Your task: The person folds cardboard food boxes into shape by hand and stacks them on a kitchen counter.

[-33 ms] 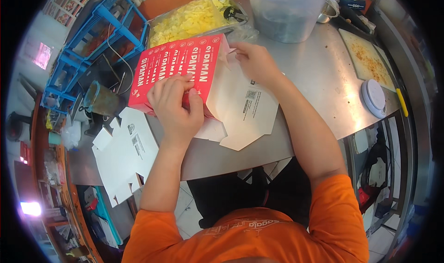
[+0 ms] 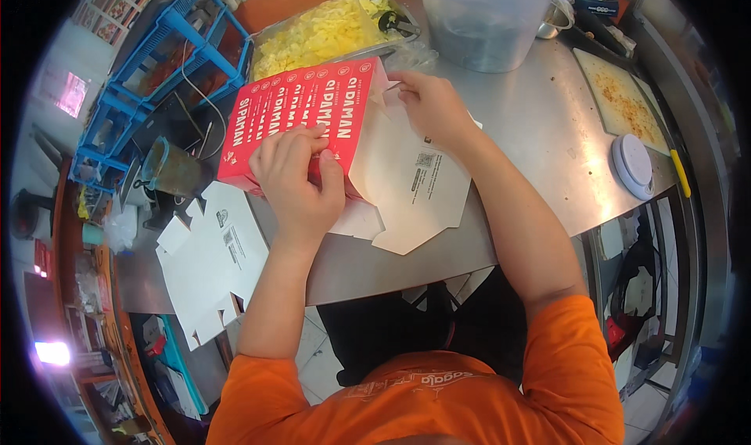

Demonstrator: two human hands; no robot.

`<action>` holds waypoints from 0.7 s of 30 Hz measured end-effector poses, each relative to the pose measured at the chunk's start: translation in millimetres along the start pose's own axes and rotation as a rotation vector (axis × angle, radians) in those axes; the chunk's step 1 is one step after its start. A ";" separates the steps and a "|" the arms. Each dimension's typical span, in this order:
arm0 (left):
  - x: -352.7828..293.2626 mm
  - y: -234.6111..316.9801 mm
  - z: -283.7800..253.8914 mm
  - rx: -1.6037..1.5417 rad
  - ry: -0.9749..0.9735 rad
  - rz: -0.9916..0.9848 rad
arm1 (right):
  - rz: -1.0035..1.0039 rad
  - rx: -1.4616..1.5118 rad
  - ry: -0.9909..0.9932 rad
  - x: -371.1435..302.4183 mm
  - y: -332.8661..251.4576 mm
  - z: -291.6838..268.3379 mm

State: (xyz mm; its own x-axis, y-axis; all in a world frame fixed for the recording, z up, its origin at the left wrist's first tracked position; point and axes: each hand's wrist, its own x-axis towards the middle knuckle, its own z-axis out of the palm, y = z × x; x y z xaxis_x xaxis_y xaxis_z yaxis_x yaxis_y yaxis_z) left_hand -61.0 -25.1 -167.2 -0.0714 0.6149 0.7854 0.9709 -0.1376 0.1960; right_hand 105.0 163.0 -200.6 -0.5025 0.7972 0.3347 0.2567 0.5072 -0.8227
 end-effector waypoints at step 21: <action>-1.3 -0.2 -0.2 0.019 0.011 -0.028 | 0.065 -0.111 0.038 -4.4 -14.3 3.1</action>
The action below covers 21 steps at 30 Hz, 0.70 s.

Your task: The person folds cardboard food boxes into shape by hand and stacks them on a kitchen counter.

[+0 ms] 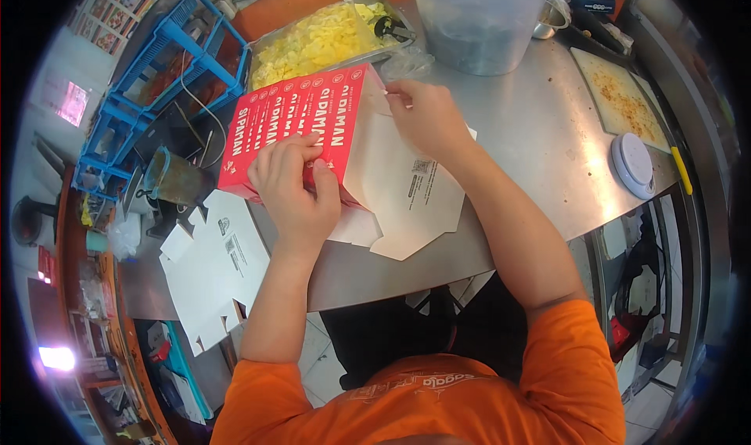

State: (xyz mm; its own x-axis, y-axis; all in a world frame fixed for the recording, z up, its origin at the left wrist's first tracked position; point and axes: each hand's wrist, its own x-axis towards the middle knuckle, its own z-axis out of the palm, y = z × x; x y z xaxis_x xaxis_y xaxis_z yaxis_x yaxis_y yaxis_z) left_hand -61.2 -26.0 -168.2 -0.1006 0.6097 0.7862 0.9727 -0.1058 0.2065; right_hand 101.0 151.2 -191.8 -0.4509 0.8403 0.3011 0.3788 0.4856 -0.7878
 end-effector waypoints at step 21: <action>-0.2 1.0 0.1 -0.012 -0.017 -0.012 | 0.037 -0.128 0.089 5.6 18.7 14.7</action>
State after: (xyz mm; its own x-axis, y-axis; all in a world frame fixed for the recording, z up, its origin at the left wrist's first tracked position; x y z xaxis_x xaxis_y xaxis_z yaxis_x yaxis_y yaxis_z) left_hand -60.1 -26.2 -168.2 -0.1090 0.6242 0.7736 0.9688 -0.1076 0.2233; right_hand 93.6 161.4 -212.7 -0.3638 0.8732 0.3242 0.4966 0.4763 -0.7256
